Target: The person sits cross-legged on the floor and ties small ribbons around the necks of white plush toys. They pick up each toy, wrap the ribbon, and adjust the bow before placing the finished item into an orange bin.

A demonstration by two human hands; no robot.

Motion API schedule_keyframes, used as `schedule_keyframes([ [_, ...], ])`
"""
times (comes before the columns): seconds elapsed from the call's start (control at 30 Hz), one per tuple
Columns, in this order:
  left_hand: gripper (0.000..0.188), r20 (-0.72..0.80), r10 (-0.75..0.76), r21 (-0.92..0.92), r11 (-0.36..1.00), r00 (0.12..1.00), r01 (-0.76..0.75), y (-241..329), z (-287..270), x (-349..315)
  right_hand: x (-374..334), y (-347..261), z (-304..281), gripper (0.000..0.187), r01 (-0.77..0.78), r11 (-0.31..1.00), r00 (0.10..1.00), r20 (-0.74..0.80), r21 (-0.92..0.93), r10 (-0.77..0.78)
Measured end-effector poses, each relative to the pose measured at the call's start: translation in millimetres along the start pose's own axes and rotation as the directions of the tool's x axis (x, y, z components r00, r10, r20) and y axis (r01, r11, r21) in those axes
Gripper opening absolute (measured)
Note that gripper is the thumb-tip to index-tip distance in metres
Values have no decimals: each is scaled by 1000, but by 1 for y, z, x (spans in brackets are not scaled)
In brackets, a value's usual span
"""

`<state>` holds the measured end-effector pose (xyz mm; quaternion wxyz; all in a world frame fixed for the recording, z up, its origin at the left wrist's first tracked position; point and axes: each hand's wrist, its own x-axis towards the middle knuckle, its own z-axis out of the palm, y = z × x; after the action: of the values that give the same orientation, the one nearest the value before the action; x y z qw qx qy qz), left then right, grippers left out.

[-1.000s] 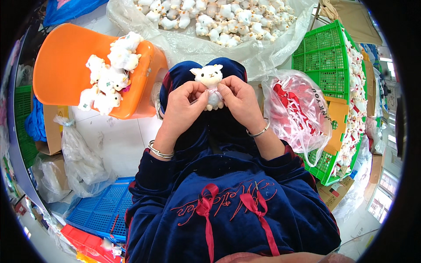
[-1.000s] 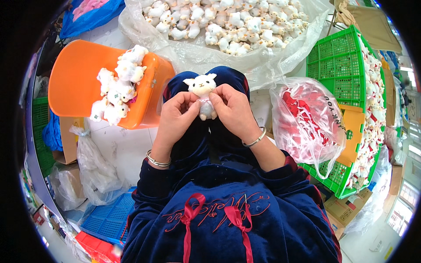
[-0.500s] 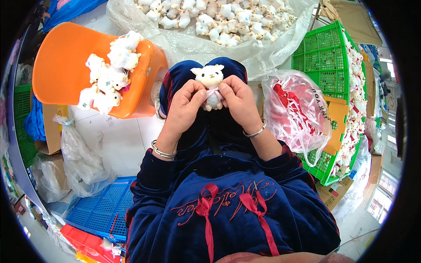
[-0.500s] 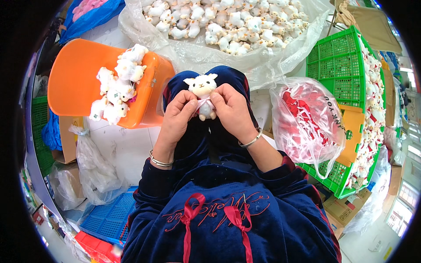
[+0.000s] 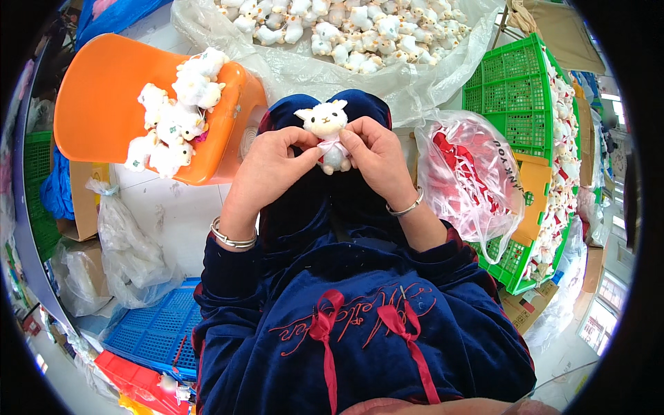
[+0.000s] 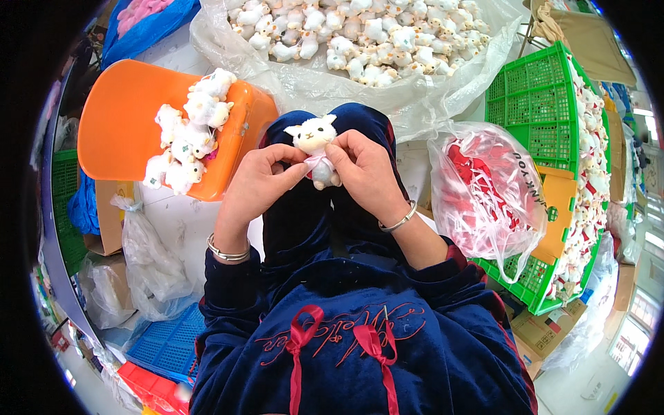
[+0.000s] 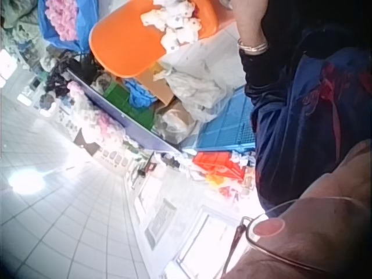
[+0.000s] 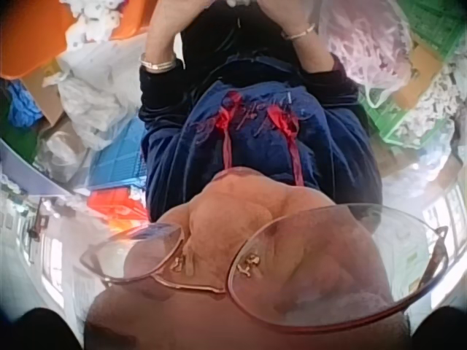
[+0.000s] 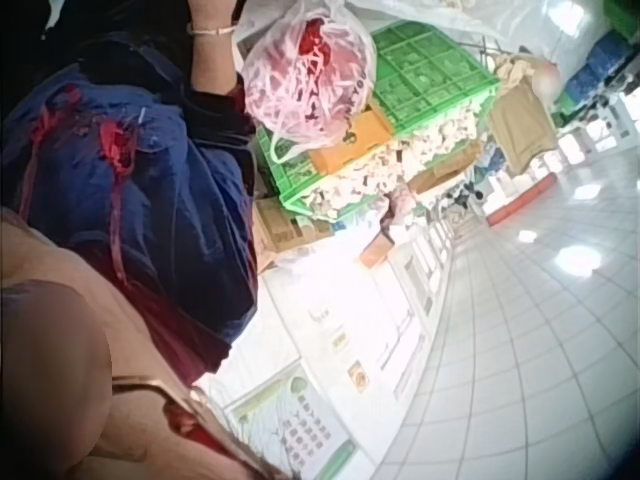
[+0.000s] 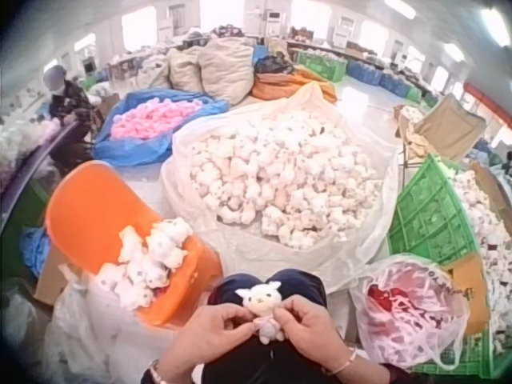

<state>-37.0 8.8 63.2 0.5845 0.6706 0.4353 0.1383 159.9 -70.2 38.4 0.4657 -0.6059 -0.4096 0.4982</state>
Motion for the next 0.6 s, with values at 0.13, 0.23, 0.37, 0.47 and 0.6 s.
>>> schedule_keyframes([
  [0.13, 16, -64, 37, 42, 999, 997, -34, 1, 9, 1, 0, -1, 1, 17, 0, 1000, 1000, -14, -31, 0],
  [0.23, 12, -75, -55, -72, 996, 996, 50, 9, 15, -3, 0, -1, 0, 17, 10, 999, 1000, -19, -38, -11],
  [0.37, 9, -154, -30, -268, 963, 988, -13, -5, 29, -2, -1, 0, 1, 17, 21, 998, 999, -24, -64, -22],
  [0.47, 9, -177, -45, -331, 944, 983, -17, -8, 33, 0, -2, -2, 2, 17, 36, 996, 999, -35, -79, -39],
  [0.6, 12, -237, -111, -346, 938, 965, 23, -5, 39, -1, -3, 0, 3, 16, 54, 996, 998, -33, -75, -57],
])
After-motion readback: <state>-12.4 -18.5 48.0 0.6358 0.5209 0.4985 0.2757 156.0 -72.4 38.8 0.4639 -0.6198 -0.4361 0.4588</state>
